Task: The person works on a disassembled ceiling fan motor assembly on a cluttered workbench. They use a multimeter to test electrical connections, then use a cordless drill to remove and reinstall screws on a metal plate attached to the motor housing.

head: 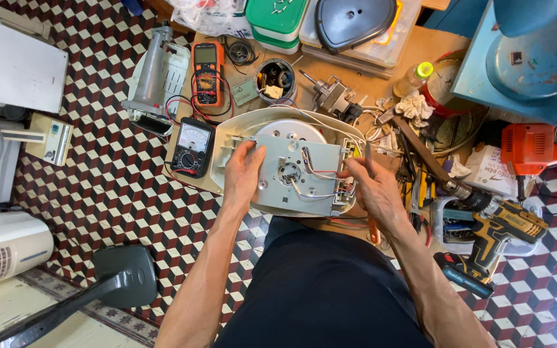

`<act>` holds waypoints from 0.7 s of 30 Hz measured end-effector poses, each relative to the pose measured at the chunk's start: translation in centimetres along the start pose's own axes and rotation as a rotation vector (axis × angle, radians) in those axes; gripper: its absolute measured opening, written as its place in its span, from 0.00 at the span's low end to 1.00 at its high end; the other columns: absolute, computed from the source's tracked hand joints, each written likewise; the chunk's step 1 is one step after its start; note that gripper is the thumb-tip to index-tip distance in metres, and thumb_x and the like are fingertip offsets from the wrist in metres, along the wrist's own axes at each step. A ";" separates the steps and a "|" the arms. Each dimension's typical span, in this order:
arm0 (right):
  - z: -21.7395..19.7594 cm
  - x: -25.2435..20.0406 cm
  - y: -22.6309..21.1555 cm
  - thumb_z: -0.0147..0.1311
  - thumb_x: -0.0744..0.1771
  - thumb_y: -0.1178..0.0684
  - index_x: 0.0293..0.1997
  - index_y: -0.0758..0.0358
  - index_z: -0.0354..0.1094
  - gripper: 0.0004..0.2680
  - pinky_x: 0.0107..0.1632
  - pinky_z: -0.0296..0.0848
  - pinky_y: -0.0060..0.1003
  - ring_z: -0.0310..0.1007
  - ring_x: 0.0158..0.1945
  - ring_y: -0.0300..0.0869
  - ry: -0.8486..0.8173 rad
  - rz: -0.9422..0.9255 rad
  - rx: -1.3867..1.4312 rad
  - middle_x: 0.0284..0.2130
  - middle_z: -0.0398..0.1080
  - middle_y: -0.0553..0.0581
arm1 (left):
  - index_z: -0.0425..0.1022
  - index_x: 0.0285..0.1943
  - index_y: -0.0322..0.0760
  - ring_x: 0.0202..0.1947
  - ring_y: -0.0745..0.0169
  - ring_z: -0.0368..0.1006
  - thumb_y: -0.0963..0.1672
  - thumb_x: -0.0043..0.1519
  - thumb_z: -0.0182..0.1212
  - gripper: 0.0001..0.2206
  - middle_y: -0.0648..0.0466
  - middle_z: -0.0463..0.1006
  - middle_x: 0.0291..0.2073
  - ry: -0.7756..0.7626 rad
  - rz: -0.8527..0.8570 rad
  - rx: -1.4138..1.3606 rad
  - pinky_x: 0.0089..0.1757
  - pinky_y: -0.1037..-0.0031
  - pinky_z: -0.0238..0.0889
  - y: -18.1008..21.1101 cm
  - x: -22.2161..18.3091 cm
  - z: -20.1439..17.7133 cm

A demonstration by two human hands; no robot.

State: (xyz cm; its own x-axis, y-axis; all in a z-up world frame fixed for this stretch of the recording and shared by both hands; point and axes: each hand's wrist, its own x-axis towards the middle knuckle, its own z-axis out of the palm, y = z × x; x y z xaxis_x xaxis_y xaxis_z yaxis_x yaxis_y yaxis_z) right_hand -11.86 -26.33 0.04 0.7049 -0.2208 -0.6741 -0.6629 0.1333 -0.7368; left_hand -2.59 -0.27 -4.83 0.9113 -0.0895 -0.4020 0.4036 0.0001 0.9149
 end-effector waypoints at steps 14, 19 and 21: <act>0.6 3.7 1.1 0.59 0.66 0.55 0.40 0.65 0.70 0.05 0.17 0.46 0.29 0.51 0.13 0.30 -0.078 0.070 0.294 0.14 0.58 0.45 | 0.46 0.75 0.38 0.41 0.63 0.74 0.42 0.59 0.62 0.36 0.44 0.80 0.43 0.026 -0.189 0.232 0.43 0.77 0.68 3.5 -0.2 1.0; 0.5 4.4 1.4 0.59 0.66 0.56 0.40 0.65 0.69 0.05 0.16 0.44 0.30 0.49 0.11 0.31 -0.103 0.081 0.275 0.13 0.58 0.45 | 0.52 0.73 0.44 0.43 0.67 0.76 0.41 0.55 0.65 0.36 0.51 0.78 0.48 -0.203 -0.205 0.198 0.41 0.76 0.71 7.1 -1.9 0.8; 0.5 4.5 1.3 0.58 0.66 0.55 0.41 0.65 0.69 0.05 0.16 0.43 0.30 0.48 0.11 0.31 -0.133 0.088 0.254 0.13 0.58 0.46 | 0.67 0.68 0.38 0.44 0.67 0.76 0.42 0.56 0.68 0.28 0.53 0.77 0.50 -0.287 -0.116 0.291 0.42 0.76 0.71 7.8 -2.2 1.1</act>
State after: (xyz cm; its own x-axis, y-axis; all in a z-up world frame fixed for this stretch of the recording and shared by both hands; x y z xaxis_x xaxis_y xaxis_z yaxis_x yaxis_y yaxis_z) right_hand -9.45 -26.62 -3.96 0.6857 -0.0712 -0.7244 -0.6502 0.3875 -0.6535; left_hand -1.56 -1.17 3.20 0.7846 -0.3462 -0.5144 0.4250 -0.3038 0.8527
